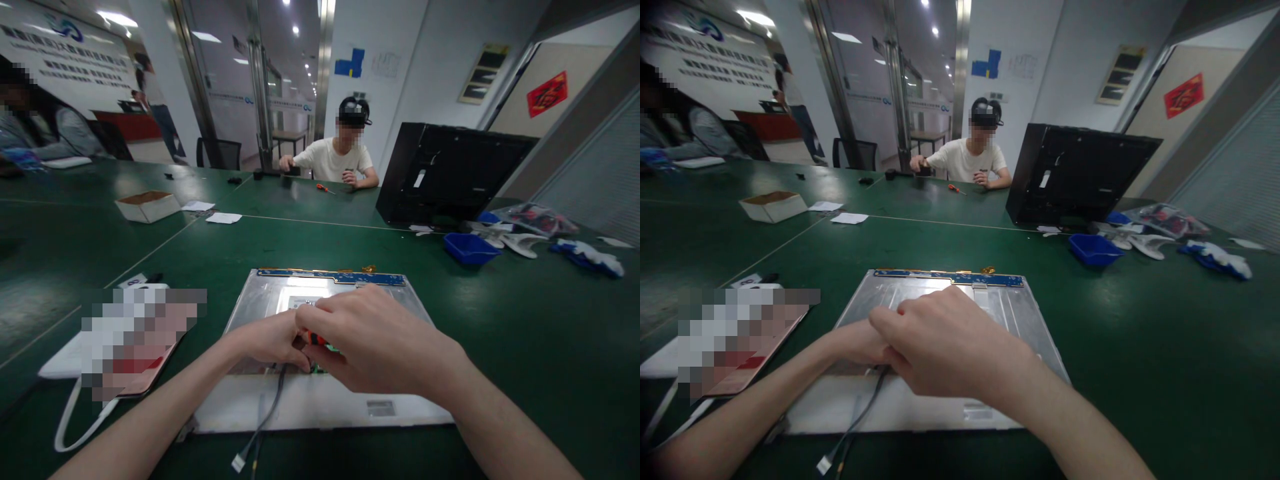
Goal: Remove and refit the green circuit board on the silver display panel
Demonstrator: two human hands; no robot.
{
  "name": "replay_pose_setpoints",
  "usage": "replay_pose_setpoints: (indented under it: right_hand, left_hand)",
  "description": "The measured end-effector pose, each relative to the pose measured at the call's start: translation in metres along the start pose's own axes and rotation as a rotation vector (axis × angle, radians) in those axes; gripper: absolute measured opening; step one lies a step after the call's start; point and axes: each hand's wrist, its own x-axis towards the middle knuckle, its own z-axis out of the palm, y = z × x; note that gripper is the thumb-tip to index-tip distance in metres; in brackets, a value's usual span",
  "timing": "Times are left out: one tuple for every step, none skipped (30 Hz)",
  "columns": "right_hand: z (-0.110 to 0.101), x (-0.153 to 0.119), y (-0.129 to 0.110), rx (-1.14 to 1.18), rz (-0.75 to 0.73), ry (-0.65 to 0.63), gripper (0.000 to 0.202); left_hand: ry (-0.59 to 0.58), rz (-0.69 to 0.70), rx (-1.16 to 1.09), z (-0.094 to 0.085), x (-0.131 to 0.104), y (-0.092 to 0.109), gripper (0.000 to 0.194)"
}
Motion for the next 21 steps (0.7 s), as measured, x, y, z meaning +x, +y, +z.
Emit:
replay_pose_setpoints:
  right_hand:
    - [0.0001,0.0000,-0.0001,-0.001,0.001,0.001,0.008]
    - [0.0003,0.0002,-0.0002,-0.002,0.003,0.005,0.008]
    - [0.0004,0.0006,-0.0003,-0.001,0.004,0.009,0.008]
    - [0.0005,0.0010,-0.0003,-0.001,0.005,0.011,0.008]
    - [0.0004,0.0014,-0.0002,-0.001,0.008,0.009,0.008]
    - [0.0001,0.0017,-0.0001,0.000,0.011,0.006,0.009]
    - [-0.0003,0.0018,0.0002,-0.001,0.015,0.001,0.010]
    - [-0.0010,0.0017,0.0005,0.001,0.016,-0.005,0.010]
    - [-0.0017,0.0013,0.0009,0.005,0.012,-0.010,0.010]
    - [-0.0024,0.0009,0.0013,0.011,0.003,-0.016,0.011]
    - [-0.0029,0.0004,0.0016,0.018,-0.007,-0.020,0.010]
    - [-0.0030,0.0000,0.0020,0.023,-0.017,-0.024,0.009]
    - [-0.0028,-0.0001,0.0022,0.026,-0.023,-0.026,0.008]
    - [-0.0021,0.0001,0.0024,0.027,-0.024,-0.023,0.007]
    - [-0.0011,0.0006,0.0025,0.026,-0.019,-0.015,0.006]
    - [0.0001,0.0015,0.0025,0.025,-0.013,-0.004,0.006]
    - [0.0014,0.0026,0.0025,0.025,-0.008,0.007,0.006]
    - [0.0026,0.0037,0.0025,0.024,-0.003,0.017,0.007]
    - [0.0037,0.0047,0.0026,0.022,0.000,0.025,0.007]
    - [0.0045,0.0055,0.0026,0.019,0.003,0.031,0.007]
    - [0.0049,0.0060,0.0027,0.016,0.006,0.031,0.007]
  left_hand:
    - [0.002,-0.005,0.006,-0.0005,-0.0002,0.0006,0.013]
    - [0.006,-0.011,0.016,-0.0010,-0.0004,0.0009,0.013]
    - [0.010,-0.012,0.027,-0.0015,-0.0004,0.0010,0.014]
    - [0.013,-0.008,0.038,-0.0019,-0.0002,0.0007,0.013]
    - [0.013,0.004,0.045,-0.0022,0.0001,0.0002,0.013]
    - [0.008,0.021,0.047,-0.0024,0.0005,-0.0006,0.012]
    - [-0.001,0.042,0.044,-0.0024,0.0010,-0.0015,0.011]
    - [-0.012,0.062,0.038,-0.0023,0.0015,-0.0024,0.010]
    - [-0.020,0.076,0.031,-0.0021,0.0020,-0.0033,0.009]
    - [-0.020,0.081,0.024,-0.0017,0.0026,-0.0042,0.009]
    - [-0.018,0.078,0.016,-0.0013,0.0031,-0.0051,0.009]
    - [-0.016,0.068,0.008,-0.0010,0.0035,-0.0058,0.009]
    - [-0.014,0.054,-0.002,-0.0006,0.0038,-0.0065,0.011]
    - [-0.011,0.038,-0.010,-0.0004,0.0040,-0.0071,0.014]
    - [-0.009,0.021,-0.011,-0.0004,0.0040,-0.0076,0.016]
    - [-0.009,0.006,-0.004,-0.0004,0.0039,-0.0080,0.018]
    - [-0.003,-0.006,0.012,-0.0006,0.0036,-0.0082,0.019]
    - [0.007,-0.012,0.032,-0.0009,0.0033,-0.0083,0.019]
    - [0.015,-0.012,0.053,-0.0011,0.0028,-0.0082,0.018]
    - [0.019,-0.005,0.070,-0.0013,0.0024,-0.0080,0.017]
    - [0.020,0.008,0.079,-0.0015,0.0021,-0.0077,0.016]
